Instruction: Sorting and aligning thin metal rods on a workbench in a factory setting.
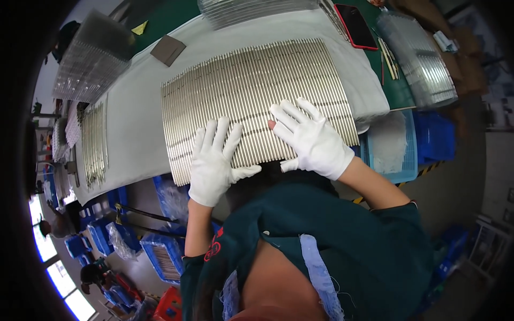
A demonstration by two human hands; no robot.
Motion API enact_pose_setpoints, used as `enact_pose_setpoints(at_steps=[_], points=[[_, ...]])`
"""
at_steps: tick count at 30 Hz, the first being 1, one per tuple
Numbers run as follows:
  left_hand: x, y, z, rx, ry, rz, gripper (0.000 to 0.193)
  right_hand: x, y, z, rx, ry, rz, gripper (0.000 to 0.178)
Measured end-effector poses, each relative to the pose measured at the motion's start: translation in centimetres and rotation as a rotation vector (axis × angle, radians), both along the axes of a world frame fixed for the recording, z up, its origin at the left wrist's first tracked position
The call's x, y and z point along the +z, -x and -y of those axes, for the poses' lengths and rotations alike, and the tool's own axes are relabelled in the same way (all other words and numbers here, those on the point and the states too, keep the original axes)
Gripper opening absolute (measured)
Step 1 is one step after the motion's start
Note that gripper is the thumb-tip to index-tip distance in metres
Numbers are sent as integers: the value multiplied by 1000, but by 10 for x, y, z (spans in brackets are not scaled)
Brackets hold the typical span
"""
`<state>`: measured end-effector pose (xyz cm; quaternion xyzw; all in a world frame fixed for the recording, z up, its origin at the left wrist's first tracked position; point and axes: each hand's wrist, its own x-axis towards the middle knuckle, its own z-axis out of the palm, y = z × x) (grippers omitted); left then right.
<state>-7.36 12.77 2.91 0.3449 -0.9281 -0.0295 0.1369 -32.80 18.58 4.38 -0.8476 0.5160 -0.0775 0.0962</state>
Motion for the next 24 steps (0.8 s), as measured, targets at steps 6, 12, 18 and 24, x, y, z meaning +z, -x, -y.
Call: enact_pose_setpoints(at_steps=[6,12,18,24], points=[[2,10,-6,13,-40,3,92,-3,-2,1,3,25,-29,93],[1,27,-9,-2,-40,19,91,-10,-10,1,-27,95,25,81],[-1,26,-10,-27,-11,-2,83,-4,1,-8,-10,95,111,91],[5,-2,-20,40,-67,21,76,1,49,-29,-74,70,-29,103]])
